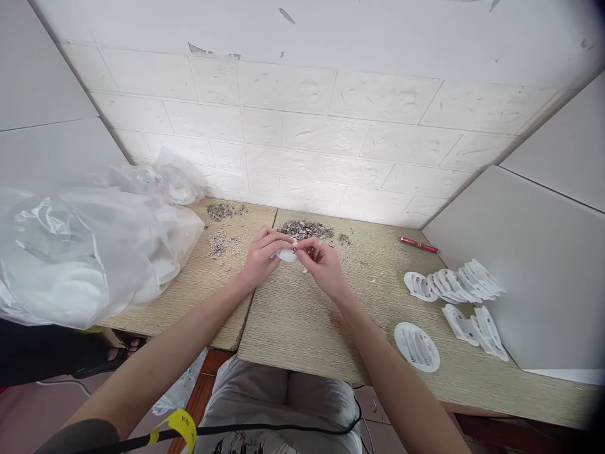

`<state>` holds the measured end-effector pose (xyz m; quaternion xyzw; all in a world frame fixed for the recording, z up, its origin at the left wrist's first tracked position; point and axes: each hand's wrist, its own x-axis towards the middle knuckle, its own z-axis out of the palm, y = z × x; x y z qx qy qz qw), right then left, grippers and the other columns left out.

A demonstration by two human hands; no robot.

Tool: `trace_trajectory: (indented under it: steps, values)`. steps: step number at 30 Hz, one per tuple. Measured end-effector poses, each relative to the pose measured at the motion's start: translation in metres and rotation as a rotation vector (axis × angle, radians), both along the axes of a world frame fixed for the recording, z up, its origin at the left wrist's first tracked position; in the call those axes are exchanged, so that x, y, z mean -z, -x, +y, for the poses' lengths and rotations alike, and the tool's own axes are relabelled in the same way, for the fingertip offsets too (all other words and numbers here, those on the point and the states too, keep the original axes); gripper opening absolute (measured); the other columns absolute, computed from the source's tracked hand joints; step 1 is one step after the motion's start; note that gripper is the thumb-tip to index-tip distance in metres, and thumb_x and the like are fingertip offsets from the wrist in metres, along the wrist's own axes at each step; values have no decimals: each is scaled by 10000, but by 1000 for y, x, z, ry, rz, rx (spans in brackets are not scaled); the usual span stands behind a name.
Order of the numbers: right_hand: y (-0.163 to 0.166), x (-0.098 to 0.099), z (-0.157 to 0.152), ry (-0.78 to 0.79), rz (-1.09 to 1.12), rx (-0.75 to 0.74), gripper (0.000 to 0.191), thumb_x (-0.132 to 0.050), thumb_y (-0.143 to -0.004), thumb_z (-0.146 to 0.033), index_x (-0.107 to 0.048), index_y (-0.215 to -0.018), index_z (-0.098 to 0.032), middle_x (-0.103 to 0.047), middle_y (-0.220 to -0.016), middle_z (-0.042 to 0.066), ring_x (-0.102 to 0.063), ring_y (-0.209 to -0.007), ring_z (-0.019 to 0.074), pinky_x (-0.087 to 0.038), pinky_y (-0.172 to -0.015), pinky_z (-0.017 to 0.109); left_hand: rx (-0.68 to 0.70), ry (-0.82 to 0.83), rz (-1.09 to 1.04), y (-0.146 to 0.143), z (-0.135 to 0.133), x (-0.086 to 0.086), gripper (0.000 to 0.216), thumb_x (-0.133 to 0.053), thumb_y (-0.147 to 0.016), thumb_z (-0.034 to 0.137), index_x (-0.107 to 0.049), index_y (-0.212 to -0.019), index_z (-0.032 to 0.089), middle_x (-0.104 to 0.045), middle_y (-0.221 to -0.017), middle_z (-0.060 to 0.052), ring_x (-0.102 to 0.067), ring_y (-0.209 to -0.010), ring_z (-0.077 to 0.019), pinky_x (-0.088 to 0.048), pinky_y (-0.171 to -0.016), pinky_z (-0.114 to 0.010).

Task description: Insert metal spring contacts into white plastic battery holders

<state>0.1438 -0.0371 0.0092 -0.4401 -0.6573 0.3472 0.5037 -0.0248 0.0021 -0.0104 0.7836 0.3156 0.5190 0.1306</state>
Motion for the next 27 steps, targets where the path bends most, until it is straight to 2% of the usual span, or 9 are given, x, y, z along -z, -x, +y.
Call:
trace_trajectory:
  steps: [8,12,17,21,24,27]
  values:
    - [-1,-2,-1,-260,-214,34,99,-521,-851,-239,-616,-832,-219,-580,-798,33,-520,-683,148,-416,-597,286,63,35,9,1,1,1,148,-588,-842,292,-731,-842,253,-714,-935,-81,-565,-867,-210,-438,-814,-382]
    - [-1,4,2,-345,-277,18,129,-497,-874,-233,-623,-851,-218,-584,-820,45,-547,-743,165,-442,-642,300,52,-61,52,3,3,3,181,-548,-850,215,-726,-845,245,-718,-920,-76,-555,-832,-199,-447,-754,-362]
    - [-1,6,2,-321,-272,-39,141,-492,-892,-260,-620,-856,-215,-583,-826,45,-532,-701,149,-431,-585,279,31,-245,75,5,6,3,190,-539,-852,139,-708,-846,225,-718,-919,-67,-538,-817,-177,-452,-708,-326]
    - [-1,2,2,-276,-124,-23,92,-539,-878,-259,-605,-838,-209,-559,-790,27,-482,-634,124,-386,-533,255,30,-411,56,5,7,3,147,-566,-844,103,-679,-852,196,-715,-957,-74,-528,-828,-162,-454,-693,-306]
    - [-4,-1,2,-222,32,52,76,-555,-875,-273,-600,-859,-213,-552,-791,18,-441,-589,106,-354,-504,246,16,-436,68,4,7,2,128,-573,-846,105,-662,-839,196,-700,-1009,-74,-534,-854,-157,-458,-712,-309]
    - [-5,-2,0,-255,22,51,51,-575,-854,-245,-611,-841,-212,-547,-770,12,-442,-591,105,-349,-503,245,20,-455,70,5,7,2,140,-573,-842,91,-657,-853,202,-685,-1041,-68,-536,-886,-158,-459,-736,-314]
